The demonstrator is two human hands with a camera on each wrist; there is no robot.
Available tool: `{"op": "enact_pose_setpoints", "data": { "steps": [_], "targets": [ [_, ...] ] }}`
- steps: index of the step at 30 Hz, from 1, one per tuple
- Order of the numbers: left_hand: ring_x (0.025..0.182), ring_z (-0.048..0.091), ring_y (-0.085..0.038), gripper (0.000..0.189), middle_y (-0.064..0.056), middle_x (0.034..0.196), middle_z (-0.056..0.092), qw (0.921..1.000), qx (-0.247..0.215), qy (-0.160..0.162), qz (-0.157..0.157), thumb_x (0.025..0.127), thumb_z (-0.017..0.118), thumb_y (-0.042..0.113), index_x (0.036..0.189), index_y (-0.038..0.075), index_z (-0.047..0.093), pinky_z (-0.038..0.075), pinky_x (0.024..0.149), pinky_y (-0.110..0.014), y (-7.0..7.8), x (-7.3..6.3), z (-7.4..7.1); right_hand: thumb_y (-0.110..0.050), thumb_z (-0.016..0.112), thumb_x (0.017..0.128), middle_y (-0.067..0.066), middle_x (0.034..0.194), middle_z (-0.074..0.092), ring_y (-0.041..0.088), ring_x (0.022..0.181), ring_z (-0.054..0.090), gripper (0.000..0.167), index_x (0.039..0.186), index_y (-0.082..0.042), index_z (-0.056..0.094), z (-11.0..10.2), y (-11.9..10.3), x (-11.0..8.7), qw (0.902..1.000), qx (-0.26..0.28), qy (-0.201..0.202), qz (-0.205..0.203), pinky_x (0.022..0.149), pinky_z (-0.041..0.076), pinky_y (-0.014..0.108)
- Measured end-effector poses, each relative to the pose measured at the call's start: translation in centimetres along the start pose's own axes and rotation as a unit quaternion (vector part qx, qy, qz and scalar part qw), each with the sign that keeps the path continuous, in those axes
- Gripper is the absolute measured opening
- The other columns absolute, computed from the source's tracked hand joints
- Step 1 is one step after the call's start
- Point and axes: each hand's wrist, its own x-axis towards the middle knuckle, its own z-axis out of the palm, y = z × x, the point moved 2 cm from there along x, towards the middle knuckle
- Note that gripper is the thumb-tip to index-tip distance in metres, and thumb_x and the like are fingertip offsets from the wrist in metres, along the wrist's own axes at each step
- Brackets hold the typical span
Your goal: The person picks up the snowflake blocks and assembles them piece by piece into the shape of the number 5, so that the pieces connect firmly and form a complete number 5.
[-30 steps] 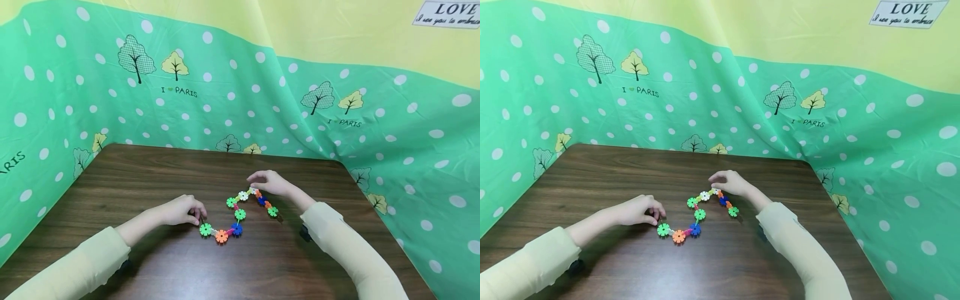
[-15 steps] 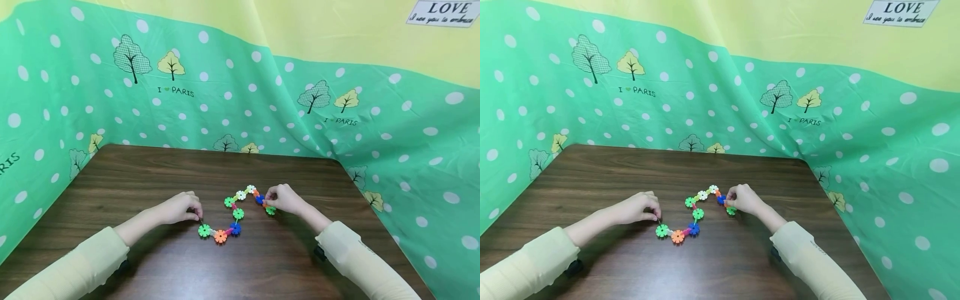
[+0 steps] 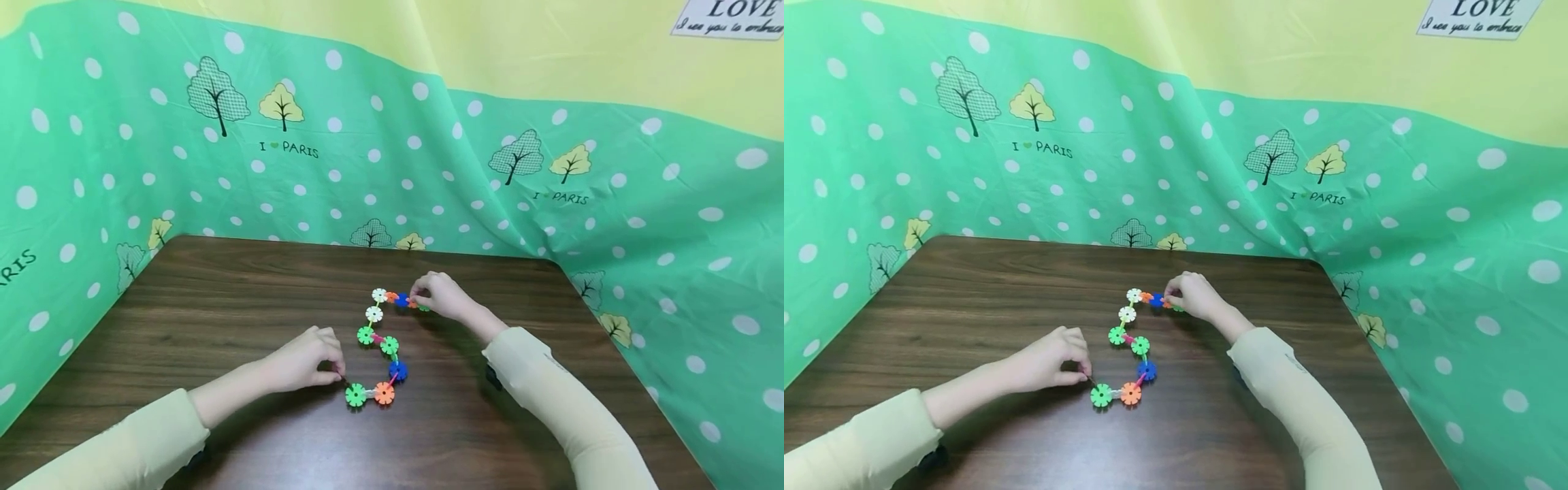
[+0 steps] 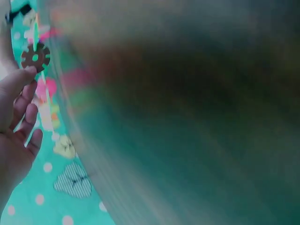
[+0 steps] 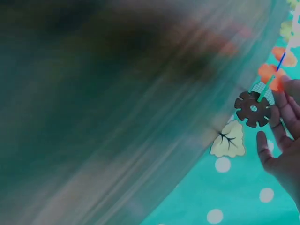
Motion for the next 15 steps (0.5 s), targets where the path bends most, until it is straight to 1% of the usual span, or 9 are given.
{"op": "enact_pose_setpoints", "data": {
  "steps": [4,8,12,15],
  "targets": [
    [0.081,0.049,-0.004,0.01,0.019,0.073,0.058,0.9991,0.028,0.024,-0.02,0.074,0.076,0.022,0.075,0.026,0.067,0.035,0.071,-0.024,1.4,0.1,0.5,-0.018,0.069,0.087,-0.004,0.081,0.069,0.015,0.079,0.057,0.006,0.083,-0.015,0.071,0.8,-0.1,2.1,0.9995,-0.019,-0.004,-0.025,0.073,0.047,0.034],
    [0.077,0.046,-0.005,0.012,0.017,0.071,0.057,0.9971,0.057,0.031,-0.04,0.075,0.076,0.024,0.072,0.024,0.064,0.033,0.069,-0.024,2.4,0.2,0.9,-0.02,0.07,0.086,-0.005,0.082,0.069,0.017,0.081,0.058,0.006,0.083,-0.015,0.071,1.6,0.0,3.6,0.999,-0.024,-0.001,-0.039,0.077,0.046,0.036],
    [0.075,0.044,-0.006,0.015,0.015,0.068,0.055,0.995,0.082,0.032,-0.046,0.075,0.076,0.026,0.07,0.023,0.063,0.032,0.067,-0.024,2.9,0.3,1.3,-0.02,0.069,0.086,-0.005,0.083,0.07,0.016,0.082,0.057,0.005,0.084,-0.017,0.072,2.3,0.0,4.8,0.9993,-0.02,0.007,-0.032,0.079,0.046,0.036],
    [0.075,0.044,-0.007,0.015,0.015,0.068,0.055,0.9947,0.087,0.032,-0.045,0.075,0.077,0.026,0.07,0.023,0.063,0.032,0.067,-0.024,3.0,0.4,1.4,-0.021,0.069,0.087,-0.006,0.083,0.07,0.015,0.081,0.056,0.005,0.084,-0.018,0.072,2.9,0.0,5.4,0.9997,-0.013,0.004,-0.021,0.078,0.046,0.035]
  ]
}}
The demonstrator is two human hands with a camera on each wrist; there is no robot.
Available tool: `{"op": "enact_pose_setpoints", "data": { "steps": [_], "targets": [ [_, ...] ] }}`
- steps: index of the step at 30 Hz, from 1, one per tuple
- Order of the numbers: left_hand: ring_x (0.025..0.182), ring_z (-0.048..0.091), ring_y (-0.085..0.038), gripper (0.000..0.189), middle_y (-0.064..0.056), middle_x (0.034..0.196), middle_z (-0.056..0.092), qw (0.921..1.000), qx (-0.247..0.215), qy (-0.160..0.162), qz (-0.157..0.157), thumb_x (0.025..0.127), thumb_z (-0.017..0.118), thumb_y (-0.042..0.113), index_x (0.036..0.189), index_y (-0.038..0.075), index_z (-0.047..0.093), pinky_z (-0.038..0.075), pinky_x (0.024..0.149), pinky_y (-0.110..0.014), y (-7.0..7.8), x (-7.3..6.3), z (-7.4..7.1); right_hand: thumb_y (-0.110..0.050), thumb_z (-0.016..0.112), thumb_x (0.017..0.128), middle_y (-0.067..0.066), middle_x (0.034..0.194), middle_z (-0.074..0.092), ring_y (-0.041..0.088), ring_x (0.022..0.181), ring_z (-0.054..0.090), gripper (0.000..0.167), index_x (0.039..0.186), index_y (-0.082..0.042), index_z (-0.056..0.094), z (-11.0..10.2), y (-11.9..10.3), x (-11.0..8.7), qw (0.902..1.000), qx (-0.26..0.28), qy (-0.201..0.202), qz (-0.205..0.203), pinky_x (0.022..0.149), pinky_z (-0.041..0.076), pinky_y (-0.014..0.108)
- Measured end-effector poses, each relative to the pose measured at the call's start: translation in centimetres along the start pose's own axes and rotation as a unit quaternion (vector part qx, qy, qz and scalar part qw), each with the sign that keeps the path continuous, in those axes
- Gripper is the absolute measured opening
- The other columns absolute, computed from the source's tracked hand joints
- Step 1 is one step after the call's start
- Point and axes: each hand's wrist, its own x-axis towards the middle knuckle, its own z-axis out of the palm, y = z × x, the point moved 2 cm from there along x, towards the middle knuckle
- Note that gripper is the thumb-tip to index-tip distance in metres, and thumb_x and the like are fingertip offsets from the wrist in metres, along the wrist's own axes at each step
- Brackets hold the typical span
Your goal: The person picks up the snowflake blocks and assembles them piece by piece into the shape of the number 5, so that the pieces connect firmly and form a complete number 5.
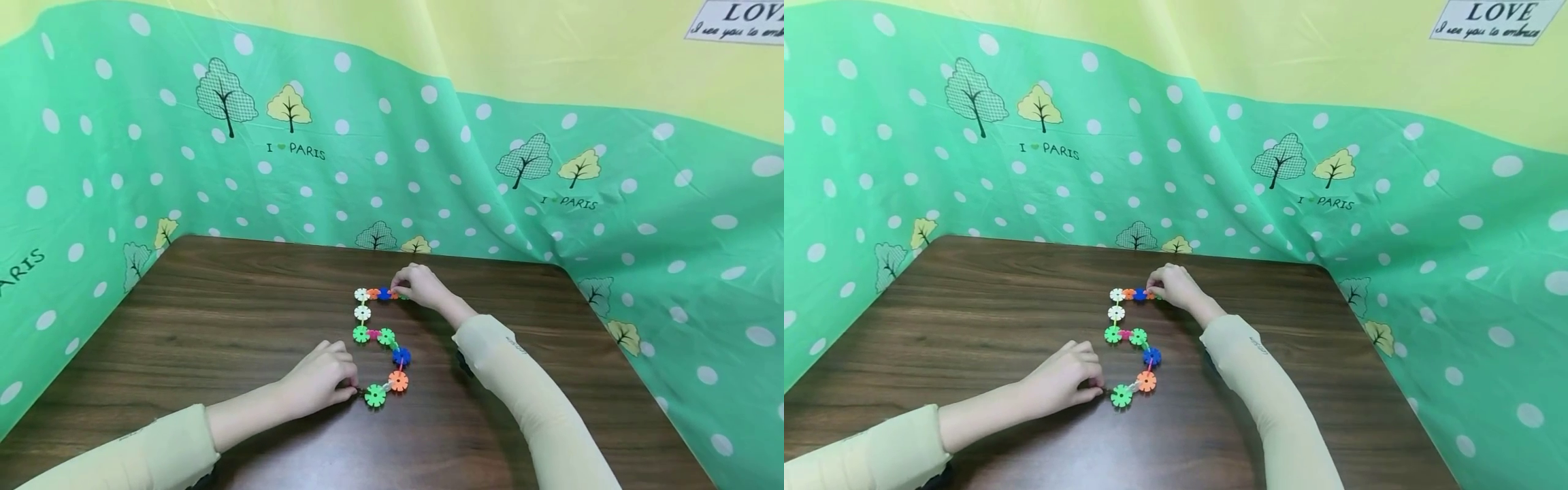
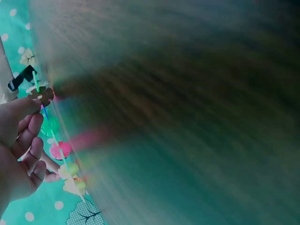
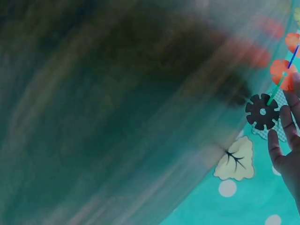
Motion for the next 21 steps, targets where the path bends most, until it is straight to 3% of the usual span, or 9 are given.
{"op": "enact_pose_setpoints", "data": {
  "steps": [7,13,17,21],
  "targets": [
    [0.075,0.043,-0.006,0.013,0.016,0.07,0.057,1.0,0.005,-0.004,0.005,0.076,0.077,0.028,0.072,0.025,0.065,0.032,0.067,-0.024,-0.1,0.2,0.4,-0.021,0.07,0.086,-0.004,0.082,0.071,0.017,0.083,0.058,0.006,0.085,-0.016,0.073,0.7,-0.1,0.2,0.9993,0.029,0.005,0.022,0.08,0.046,0.036],
    [0.077,0.044,-0.005,0.011,0.015,0.072,0.06,0.9998,-0.016,-0.011,-0.004,0.076,0.077,0.03,0.075,0.024,0.067,0.032,0.068,-0.024,-0.5,0.3,0.4,-0.025,0.065,0.09,-0.001,0.096,0.07,0.017,0.092,0.059,0.018,0.1,-0.013,0.072,0.0,0.6,-0.5,0.9959,0.071,0.02,0.054,0.083,0.048,0.036],
    [0.08,0.046,-0.005,0.013,0.015,0.077,0.064,0.9991,-0.034,-0.011,-0.024,0.076,0.076,0.032,0.082,0.022,0.069,0.035,0.073,-0.026,-1.3,0.4,-0.6,-0.024,0.062,0.092,0.003,0.099,0.069,0.019,0.096,0.061,0.022,0.104,-0.008,0.071,-1.7,1.2,-1.6,0.9912,0.105,0.052,0.062,0.086,0.049,0.038],
    [0.083,0.049,-0.006,0.016,0.012,0.083,0.067,0.9978,-0.033,0.012,-0.056,0.077,0.076,0.031,0.087,0.02,0.071,0.038,0.077,-0.029,-2.9,0.5,-2.7,-0.024,0.061,0.093,0.004,0.103,0.069,0.02,0.102,0.062,0.022,0.106,-0.009,0.07,-4.0,1.5,-3.0,0.9895,0.108,0.073,0.062,0.091,0.048,0.04]
  ]
}}
